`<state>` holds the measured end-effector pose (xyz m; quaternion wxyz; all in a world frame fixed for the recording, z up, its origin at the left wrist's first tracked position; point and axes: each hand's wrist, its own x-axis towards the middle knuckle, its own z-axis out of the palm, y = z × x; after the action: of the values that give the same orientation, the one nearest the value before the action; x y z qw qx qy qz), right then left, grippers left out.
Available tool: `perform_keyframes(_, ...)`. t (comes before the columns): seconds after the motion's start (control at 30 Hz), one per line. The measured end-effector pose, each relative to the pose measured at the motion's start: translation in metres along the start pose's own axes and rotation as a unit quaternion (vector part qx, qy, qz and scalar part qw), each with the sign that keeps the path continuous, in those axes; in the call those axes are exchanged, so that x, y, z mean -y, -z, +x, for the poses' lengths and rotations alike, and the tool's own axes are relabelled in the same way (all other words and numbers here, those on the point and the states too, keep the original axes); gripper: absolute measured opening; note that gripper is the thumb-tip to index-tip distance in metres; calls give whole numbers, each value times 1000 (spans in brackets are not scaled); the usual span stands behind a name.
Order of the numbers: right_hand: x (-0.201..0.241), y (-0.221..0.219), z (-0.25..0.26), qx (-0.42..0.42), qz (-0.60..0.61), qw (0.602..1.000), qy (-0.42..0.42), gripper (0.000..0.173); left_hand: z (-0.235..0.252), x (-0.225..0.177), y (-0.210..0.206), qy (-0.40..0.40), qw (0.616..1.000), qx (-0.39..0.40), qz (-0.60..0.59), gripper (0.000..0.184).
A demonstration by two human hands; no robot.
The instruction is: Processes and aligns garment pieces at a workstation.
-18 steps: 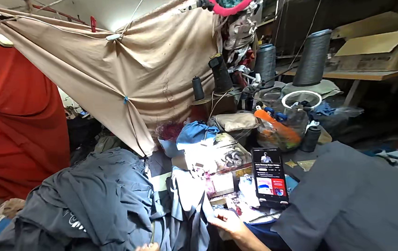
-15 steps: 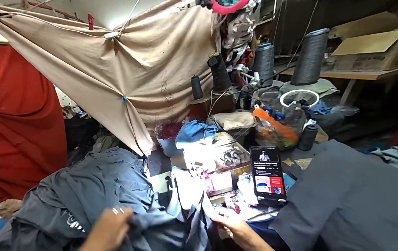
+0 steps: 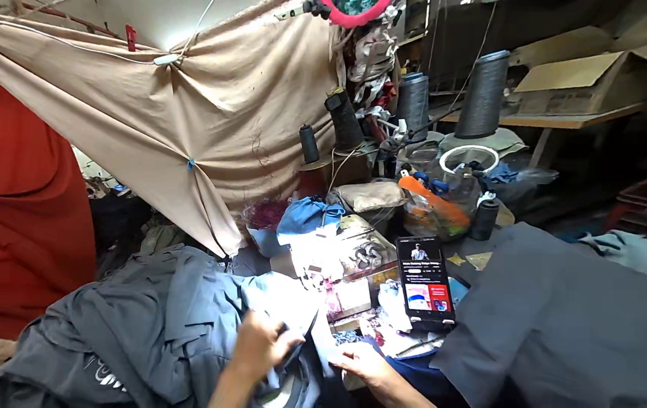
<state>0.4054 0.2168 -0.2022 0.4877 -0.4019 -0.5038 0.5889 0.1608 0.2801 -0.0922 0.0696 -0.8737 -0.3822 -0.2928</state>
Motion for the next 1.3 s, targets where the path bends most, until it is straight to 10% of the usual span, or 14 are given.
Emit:
perform_keyframes(0.27, 7, 5, -1, -18, -2, 999, 27, 8, 1, -15, -4, 210, 952, 101, -200, 32)
perform_keyframes(0.87, 18, -60, 41, 104, 215, 957, -162, 12, 58, -28, -25, 327, 920, 158, -146, 43)
perform_keyframes(1.07, 5, -22, 15, -54, 18, 998, 1, 8, 56, 0, -30, 310, 916, 115, -225, 30)
perform_keyframes(1.3, -1, -5, 0, -28, -13, 1000, 5, 22, 21, -35, 4, 172, 964, 24, -202, 25)
